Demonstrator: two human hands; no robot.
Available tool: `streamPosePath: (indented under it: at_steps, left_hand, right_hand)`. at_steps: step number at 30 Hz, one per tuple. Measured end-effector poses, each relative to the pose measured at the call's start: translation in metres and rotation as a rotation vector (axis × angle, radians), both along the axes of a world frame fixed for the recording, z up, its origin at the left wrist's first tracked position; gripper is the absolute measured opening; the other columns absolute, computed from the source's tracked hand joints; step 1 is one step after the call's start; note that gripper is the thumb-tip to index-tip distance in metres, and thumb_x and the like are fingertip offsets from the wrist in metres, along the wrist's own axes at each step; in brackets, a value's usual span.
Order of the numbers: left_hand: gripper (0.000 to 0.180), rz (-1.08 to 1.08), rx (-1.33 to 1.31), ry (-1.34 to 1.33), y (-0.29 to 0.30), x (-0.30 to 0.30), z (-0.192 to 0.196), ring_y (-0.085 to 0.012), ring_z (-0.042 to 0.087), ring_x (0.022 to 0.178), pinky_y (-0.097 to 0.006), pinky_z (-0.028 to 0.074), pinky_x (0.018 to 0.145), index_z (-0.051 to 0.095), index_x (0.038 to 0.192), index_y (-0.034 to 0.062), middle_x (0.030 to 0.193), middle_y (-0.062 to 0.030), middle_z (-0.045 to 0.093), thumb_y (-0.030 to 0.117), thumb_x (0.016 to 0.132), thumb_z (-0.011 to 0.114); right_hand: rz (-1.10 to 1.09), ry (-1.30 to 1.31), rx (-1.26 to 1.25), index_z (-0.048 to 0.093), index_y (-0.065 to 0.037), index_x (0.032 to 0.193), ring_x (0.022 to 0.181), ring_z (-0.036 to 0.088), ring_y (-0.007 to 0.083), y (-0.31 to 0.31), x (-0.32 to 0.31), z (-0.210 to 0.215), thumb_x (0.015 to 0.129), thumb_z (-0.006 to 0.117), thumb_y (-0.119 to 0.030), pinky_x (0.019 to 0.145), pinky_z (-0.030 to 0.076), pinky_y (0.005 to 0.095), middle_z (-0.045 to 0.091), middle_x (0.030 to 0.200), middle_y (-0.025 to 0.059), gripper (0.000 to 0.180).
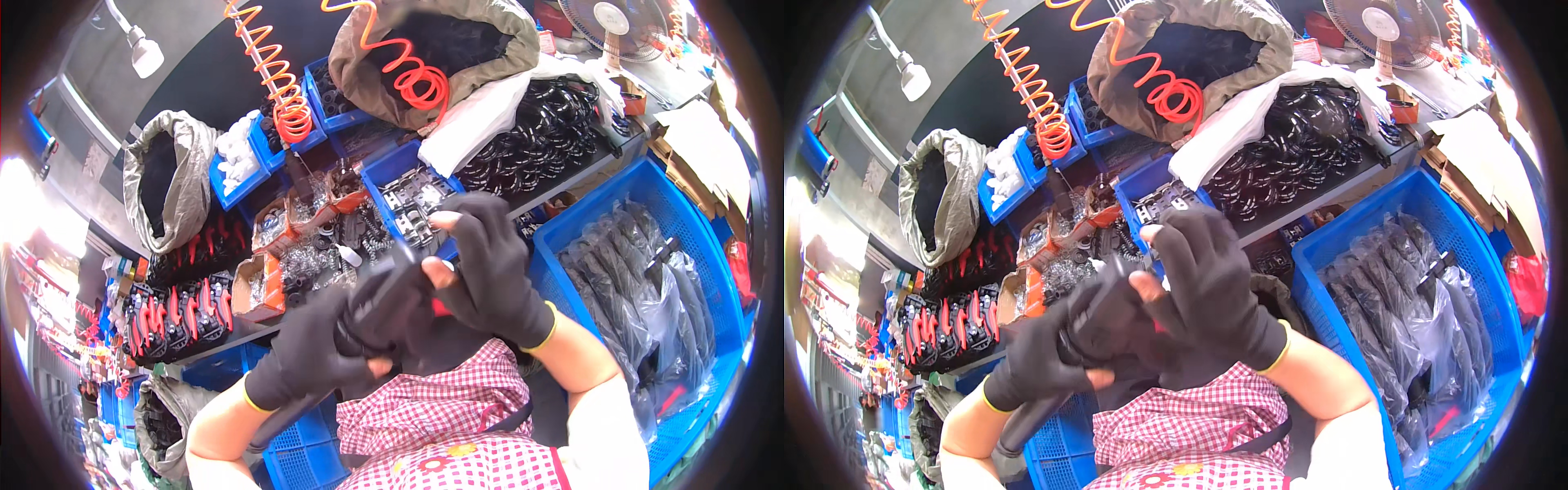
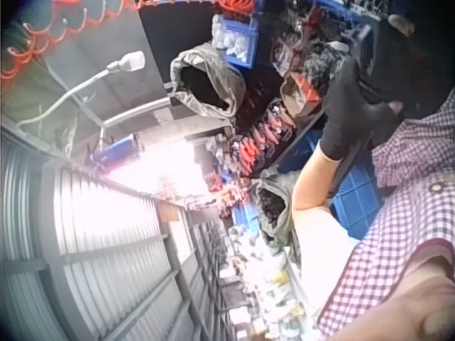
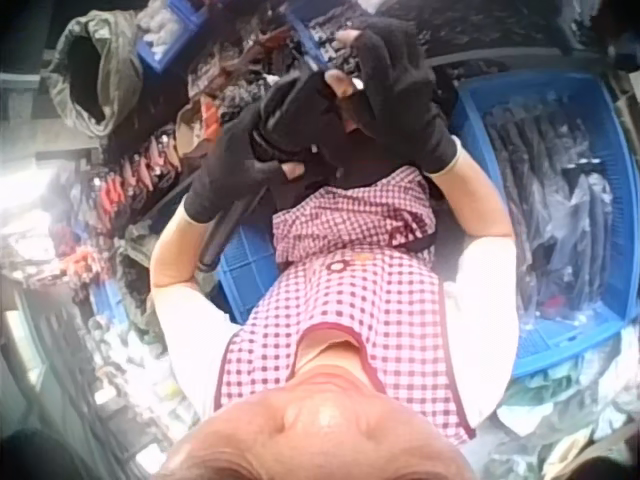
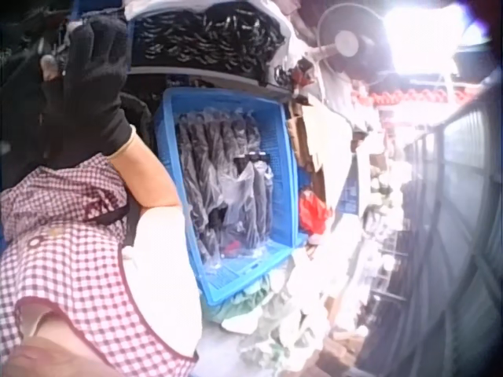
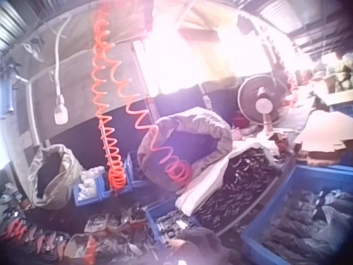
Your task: The person assembles caulking guns by gluing parts, driving screws with a pneumatic screwdriver, and screwing barrels onto the handle assemblies. The person then packs the completed caulking guns into plastic bags and places them into a blue crate.
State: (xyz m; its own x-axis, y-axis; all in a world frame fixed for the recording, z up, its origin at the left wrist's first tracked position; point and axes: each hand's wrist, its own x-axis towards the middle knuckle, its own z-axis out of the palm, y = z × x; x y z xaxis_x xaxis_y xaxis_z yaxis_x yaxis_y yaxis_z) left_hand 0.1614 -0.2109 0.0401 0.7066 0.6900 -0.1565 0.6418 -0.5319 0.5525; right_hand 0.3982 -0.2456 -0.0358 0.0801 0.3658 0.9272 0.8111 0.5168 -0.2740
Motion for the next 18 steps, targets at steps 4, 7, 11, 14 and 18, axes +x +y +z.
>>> streamPosePath:
  at_steps: [4,7,11,14,18]
  left_hand:
    - [0.070,0.124,0.035,-0.595,0.007,0.027,0.017,-0.0159,0.061,0.098,-0.032,0.048,0.090,0.051,0.132,0.0019,0.110,-0.0053,0.065,0.016,0.070,0.080]
    - [0.052,0.136,-0.018,-0.630,0.000,0.057,0.044,-0.0135,0.060,0.092,-0.031,0.049,0.085,0.057,0.120,0.0016,0.101,-0.0020,0.065,0.011,0.072,0.075]
    - [0.045,0.095,0.044,-0.777,0.008,0.078,0.041,-0.0152,0.061,0.089,-0.030,0.049,0.082,0.059,0.114,0.0004,0.099,-0.0046,0.065,0.011,0.072,0.072]
    - [0.043,0.091,0.071,-0.890,0.011,0.089,0.040,-0.0170,0.063,0.087,-0.032,0.051,0.080,0.060,0.113,0.0007,0.098,-0.0061,0.065,0.012,0.072,0.071]
    - [0.034,0.231,-0.148,-1.103,0.033,0.110,0.041,-0.0152,0.061,0.078,-0.030,0.051,0.074,0.064,0.104,-0.0002,0.091,-0.0038,0.065,0.011,0.074,0.075]
  right_hand:
    - [0.333,0.243,0.033,0.043,0.002,0.123,0.100,0.056,0.0337,-0.043,-0.057,-0.027,0.082,0.073,-0.022,0.091,0.045,0.0449,0.057,0.110,0.0196,0.055]
    - [0.546,0.671,-0.397,0.043,0.001,0.119,0.081,0.065,0.0435,-0.010,-0.091,-0.005,0.073,0.078,-0.025,0.067,0.052,0.0459,0.063,0.088,0.0175,0.063]
    - [0.380,0.528,-0.317,0.044,-0.004,0.125,0.077,0.065,0.0415,0.021,-0.052,0.017,0.071,0.077,-0.023,0.067,0.054,0.0459,0.062,0.094,0.0165,0.066]
    - [0.094,0.375,-0.246,0.048,-0.007,0.118,0.077,0.067,0.0390,-0.007,-0.047,-0.024,0.071,0.077,-0.025,0.068,0.055,0.0463,0.064,0.092,0.0155,0.057]
    - [0.109,0.416,-0.788,0.050,-0.006,0.126,0.089,0.070,0.0365,-0.072,-0.017,-0.139,0.065,0.085,-0.026,0.076,0.056,0.0406,0.066,0.104,0.0187,0.073]
